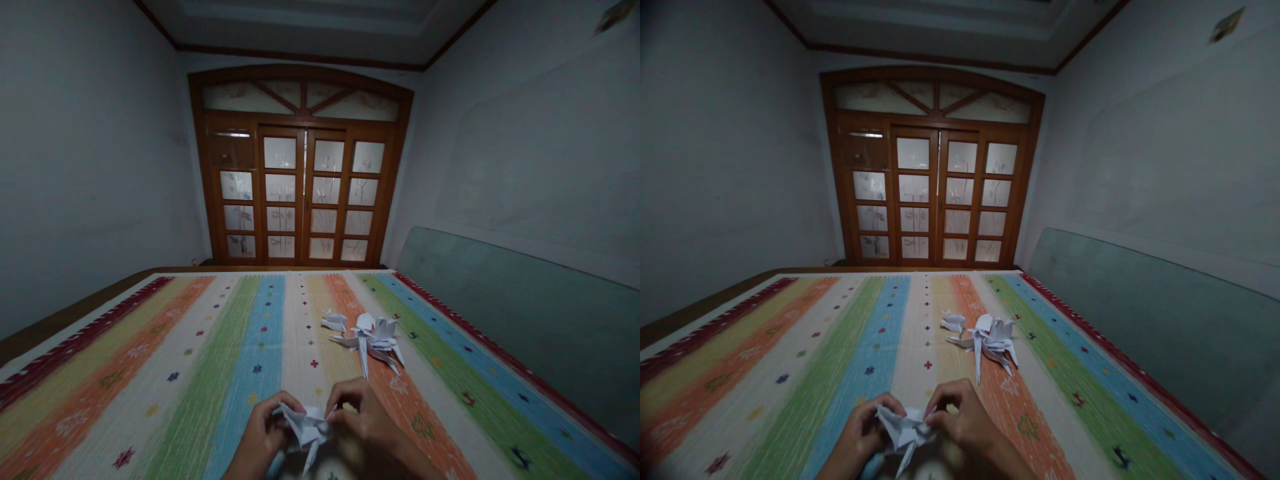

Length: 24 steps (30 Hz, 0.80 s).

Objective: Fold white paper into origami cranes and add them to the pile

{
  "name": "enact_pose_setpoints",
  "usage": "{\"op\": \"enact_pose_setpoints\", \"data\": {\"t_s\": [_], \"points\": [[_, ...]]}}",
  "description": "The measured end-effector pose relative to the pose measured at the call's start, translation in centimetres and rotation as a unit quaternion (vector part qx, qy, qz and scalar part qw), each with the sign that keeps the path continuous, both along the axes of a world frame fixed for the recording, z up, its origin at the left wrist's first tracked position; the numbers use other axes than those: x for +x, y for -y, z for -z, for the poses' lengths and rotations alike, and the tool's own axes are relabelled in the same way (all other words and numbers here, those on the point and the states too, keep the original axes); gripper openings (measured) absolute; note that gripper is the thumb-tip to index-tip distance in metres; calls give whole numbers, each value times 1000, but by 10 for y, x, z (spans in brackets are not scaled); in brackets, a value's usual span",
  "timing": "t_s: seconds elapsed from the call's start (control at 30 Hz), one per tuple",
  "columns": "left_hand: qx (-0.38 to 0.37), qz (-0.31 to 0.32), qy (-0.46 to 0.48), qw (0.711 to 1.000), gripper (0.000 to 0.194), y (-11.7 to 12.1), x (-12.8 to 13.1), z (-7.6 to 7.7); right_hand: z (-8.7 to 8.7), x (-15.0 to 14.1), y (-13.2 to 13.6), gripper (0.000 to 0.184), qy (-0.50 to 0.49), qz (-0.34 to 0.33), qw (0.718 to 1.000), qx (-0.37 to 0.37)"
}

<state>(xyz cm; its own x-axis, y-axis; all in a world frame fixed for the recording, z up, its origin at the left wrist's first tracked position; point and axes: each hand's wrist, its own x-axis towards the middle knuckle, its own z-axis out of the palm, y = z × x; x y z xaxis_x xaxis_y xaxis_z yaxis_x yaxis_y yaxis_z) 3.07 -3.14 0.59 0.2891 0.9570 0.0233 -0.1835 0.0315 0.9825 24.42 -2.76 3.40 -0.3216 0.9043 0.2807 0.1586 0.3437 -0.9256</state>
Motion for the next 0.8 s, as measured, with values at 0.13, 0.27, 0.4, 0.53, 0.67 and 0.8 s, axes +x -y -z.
{"op": "enact_pose_setpoints", "data": {"t_s": [0.13, 0.27, 0.4, 0.53, 0.67, 0.8], "points": [[26, 6, -19, 999, 23, 0, 0, 1, -1, -6, 2, 14, -30, 35, 998, -40], [41, 15, -24, 999, 31, 1, 0, 4, 0, -8, 1, 12, -59, 35, 996, -61], [21, -3, -16, 1000, 29, -1, 1, 4, 1, -5, 3, 11, -59, -10, 995, -83], [12, -15, -7, 1000, 23, -2, 3, 0, 0, -5, 6, 11, -31, -16, 998, -44], [-7, -19, 8, 1000, 30, 0, 4, -3, -1, -6, 6, 7, 25, 65, 998, 13], [6, -13, -3, 1000, 39, 1, 3, 1, -1, -4, 7, 8, 74, 75, 994, 26]]}}
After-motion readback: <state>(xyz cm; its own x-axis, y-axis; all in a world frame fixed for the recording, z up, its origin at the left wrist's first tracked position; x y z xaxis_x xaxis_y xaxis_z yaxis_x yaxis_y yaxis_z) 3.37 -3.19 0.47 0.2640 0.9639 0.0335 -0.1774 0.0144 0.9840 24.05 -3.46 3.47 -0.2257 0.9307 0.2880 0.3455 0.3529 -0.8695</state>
